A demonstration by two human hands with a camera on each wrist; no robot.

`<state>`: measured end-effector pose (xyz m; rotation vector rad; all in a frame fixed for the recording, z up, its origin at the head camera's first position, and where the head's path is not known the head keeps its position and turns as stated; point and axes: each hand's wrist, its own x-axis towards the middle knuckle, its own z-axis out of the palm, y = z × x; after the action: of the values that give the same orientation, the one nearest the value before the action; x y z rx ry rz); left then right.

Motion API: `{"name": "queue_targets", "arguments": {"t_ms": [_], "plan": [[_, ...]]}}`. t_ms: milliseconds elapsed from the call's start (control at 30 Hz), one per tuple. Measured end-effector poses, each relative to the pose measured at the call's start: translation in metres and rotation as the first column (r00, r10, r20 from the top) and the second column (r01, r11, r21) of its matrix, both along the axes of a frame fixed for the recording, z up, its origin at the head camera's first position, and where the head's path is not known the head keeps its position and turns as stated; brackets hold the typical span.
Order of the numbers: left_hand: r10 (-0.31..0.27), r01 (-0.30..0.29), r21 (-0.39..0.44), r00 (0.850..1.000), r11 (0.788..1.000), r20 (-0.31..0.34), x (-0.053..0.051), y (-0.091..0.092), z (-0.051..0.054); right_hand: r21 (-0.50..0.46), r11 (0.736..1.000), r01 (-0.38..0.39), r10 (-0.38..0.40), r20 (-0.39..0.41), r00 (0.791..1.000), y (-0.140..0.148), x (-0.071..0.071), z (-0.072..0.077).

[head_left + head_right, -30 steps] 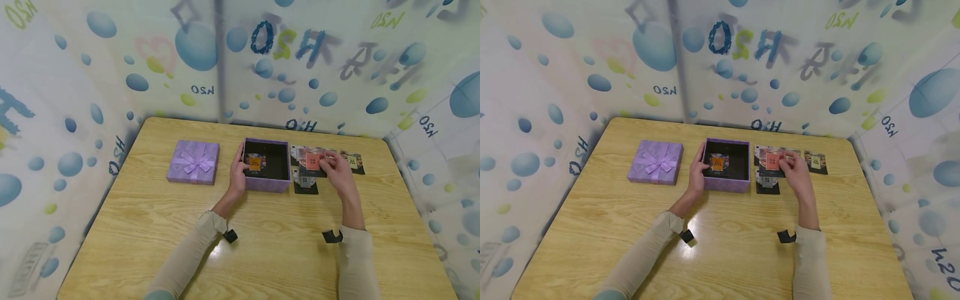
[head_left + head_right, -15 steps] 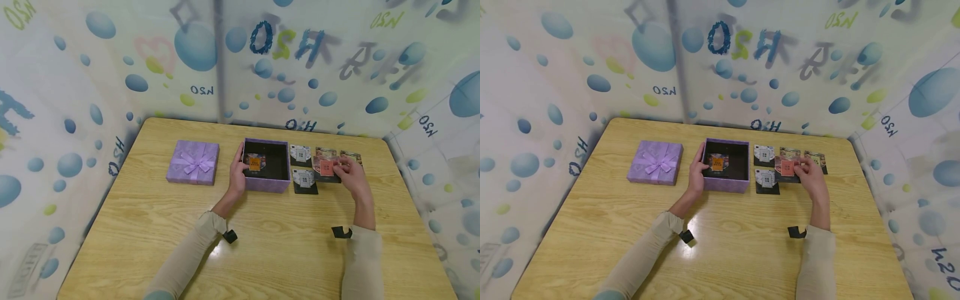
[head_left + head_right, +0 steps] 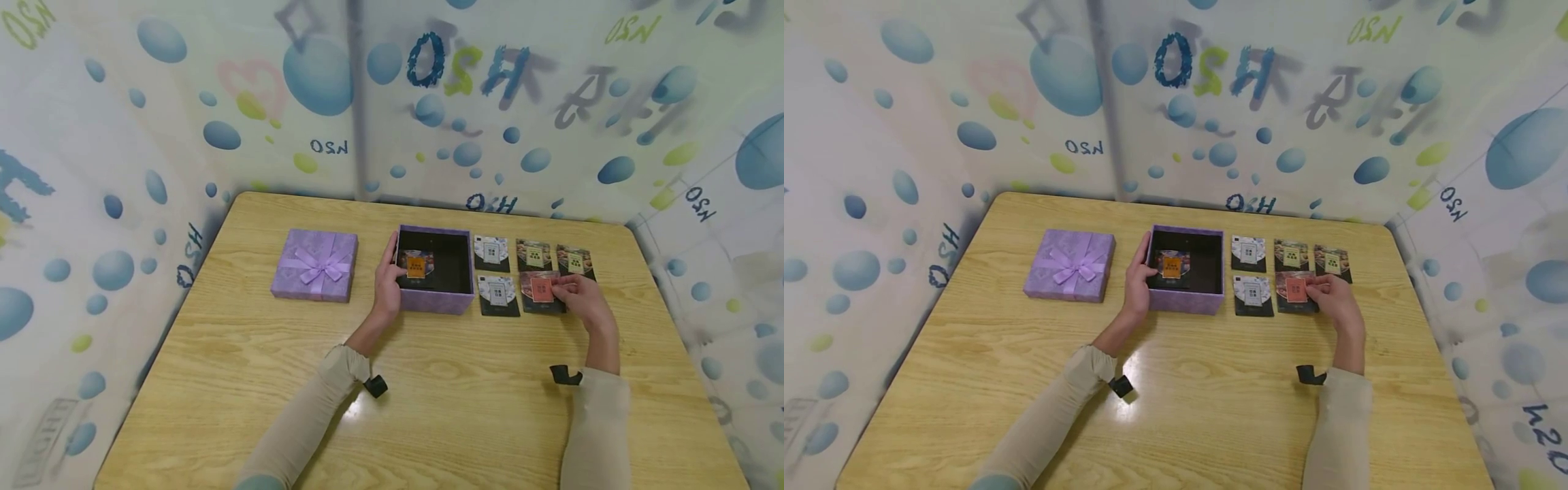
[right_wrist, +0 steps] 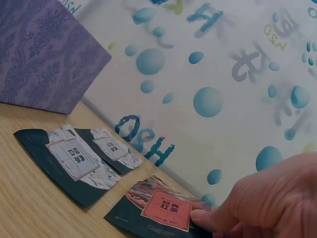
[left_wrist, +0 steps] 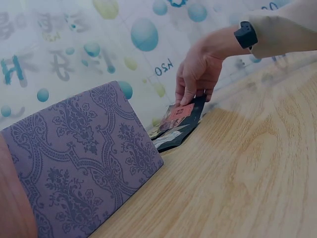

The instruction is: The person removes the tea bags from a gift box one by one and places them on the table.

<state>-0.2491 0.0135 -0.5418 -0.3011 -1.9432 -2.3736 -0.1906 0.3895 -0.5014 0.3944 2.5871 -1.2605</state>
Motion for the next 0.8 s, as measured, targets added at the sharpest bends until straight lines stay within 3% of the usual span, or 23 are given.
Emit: {"name": "queue_targets", "arguments": {"t_ms": [433,800], "plan": [[0.01,-0.01,0.006,0.999,1.0,-0.034,-0.0008,-0.0012,0.0001,0.055,0.998,0.012,-0.014,0.048,0.999,0.0056,-0.0011,-0.0062],[0.016,-0.016,-0.02,1.0,1.0,-0.026,-0.0002,-0.0008,-0.0007,0.115,0.993,0.042,-0.053,0.097,0.994,0.0032,-0.0014,-0.0046]]}}
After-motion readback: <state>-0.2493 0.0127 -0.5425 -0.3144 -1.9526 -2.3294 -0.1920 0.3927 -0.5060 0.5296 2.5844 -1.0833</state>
